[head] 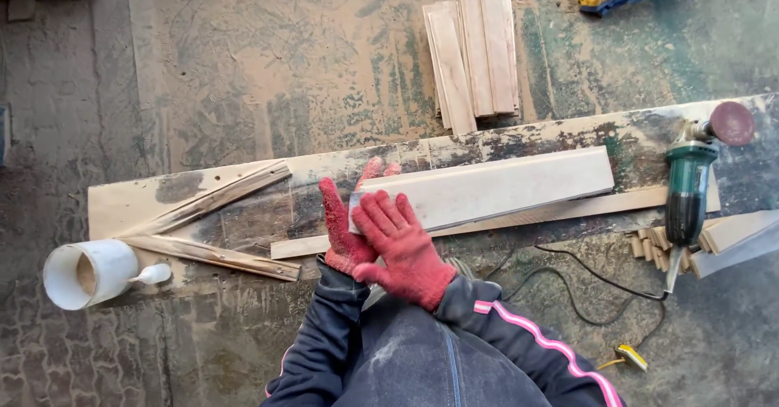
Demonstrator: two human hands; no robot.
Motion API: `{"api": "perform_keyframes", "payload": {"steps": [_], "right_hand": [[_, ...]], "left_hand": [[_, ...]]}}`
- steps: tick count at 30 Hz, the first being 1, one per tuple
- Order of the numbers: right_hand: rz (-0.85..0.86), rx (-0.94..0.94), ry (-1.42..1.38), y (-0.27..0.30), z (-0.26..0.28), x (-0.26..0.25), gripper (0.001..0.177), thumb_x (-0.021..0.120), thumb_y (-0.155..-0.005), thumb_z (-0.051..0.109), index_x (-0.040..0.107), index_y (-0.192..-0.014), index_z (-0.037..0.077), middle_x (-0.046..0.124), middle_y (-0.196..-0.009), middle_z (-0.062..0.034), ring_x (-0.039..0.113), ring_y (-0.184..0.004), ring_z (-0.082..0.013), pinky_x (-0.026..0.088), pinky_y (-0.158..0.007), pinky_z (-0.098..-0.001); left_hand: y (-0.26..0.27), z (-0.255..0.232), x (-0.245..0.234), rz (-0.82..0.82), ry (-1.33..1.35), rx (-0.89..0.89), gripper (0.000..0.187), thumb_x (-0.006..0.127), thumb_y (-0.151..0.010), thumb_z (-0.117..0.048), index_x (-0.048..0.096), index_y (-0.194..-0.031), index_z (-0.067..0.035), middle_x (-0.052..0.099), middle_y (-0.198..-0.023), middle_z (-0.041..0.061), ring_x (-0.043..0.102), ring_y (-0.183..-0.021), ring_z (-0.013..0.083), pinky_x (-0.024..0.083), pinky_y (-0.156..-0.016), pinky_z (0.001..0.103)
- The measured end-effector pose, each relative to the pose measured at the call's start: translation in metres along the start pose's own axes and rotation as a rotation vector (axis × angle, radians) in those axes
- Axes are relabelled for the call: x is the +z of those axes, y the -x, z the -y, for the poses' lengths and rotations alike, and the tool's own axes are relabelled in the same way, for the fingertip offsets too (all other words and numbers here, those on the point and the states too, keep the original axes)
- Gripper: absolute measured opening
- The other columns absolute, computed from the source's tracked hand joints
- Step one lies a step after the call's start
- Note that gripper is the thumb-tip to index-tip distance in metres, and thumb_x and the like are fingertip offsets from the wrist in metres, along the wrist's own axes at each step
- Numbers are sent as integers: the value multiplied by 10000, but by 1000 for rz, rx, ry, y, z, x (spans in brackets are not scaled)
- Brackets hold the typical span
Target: Sanding a wooden plank using an angle grinder and a manual sanding block.
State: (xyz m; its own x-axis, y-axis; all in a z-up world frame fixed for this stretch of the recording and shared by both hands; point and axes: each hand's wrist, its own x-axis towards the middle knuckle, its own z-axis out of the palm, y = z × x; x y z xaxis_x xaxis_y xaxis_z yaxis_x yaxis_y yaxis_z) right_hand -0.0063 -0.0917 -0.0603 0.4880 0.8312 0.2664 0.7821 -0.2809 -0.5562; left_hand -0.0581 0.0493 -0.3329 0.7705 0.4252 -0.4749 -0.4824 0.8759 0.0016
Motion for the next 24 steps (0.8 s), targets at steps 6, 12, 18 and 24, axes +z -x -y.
{"api": "perform_keyframes", "payload": {"steps": [6, 12, 18, 24], "right_hand": [[6, 213, 223, 51, -131, -22, 745, 285, -1020, 685, 511, -1518, 180, 478, -1581, -156, 380, -1497, -345, 238, -1236, -561], [-48, 44, 178, 9, -26, 3, 925, 597, -865, 723, 433, -1570, 146, 374, -1644, -167, 281, -1539, -370, 158, -1265, -553], [-52, 115, 167, 26, -108, -12, 803, 508, -916, 694, 515, -1505, 148, 505, -1545, -192, 418, -1464, -396, 261, -1241, -560], [2, 544, 464, 77, -148, 1, 683, 652, -916, 347, 495, -1495, 22, 580, -1404, -291, 574, -1300, -454, 450, -1083, -546]], "left_hand": [[117, 6, 225, 5, -315, -228, 1104, 495, -738, -906, 391, -1580, -199, 454, -1574, 126, 544, -1317, 436, 483, -1016, 685], [117, 17, 220, 50, -290, -247, 1071, 516, -769, -885, 365, -1588, -213, 411, -1600, 140, 517, -1337, 456, 493, -1007, 685], [109, 8, 213, 114, -298, -209, 1095, 469, -791, -895, 362, -1581, -145, 432, -1563, 222, 504, -1328, 496, 483, -977, 709], [108, 12, 226, 41, -471, -214, 853, 561, -872, -712, 444, -1547, -203, 538, -1508, 130, 603, -1256, 415, 555, -930, 656]]}}
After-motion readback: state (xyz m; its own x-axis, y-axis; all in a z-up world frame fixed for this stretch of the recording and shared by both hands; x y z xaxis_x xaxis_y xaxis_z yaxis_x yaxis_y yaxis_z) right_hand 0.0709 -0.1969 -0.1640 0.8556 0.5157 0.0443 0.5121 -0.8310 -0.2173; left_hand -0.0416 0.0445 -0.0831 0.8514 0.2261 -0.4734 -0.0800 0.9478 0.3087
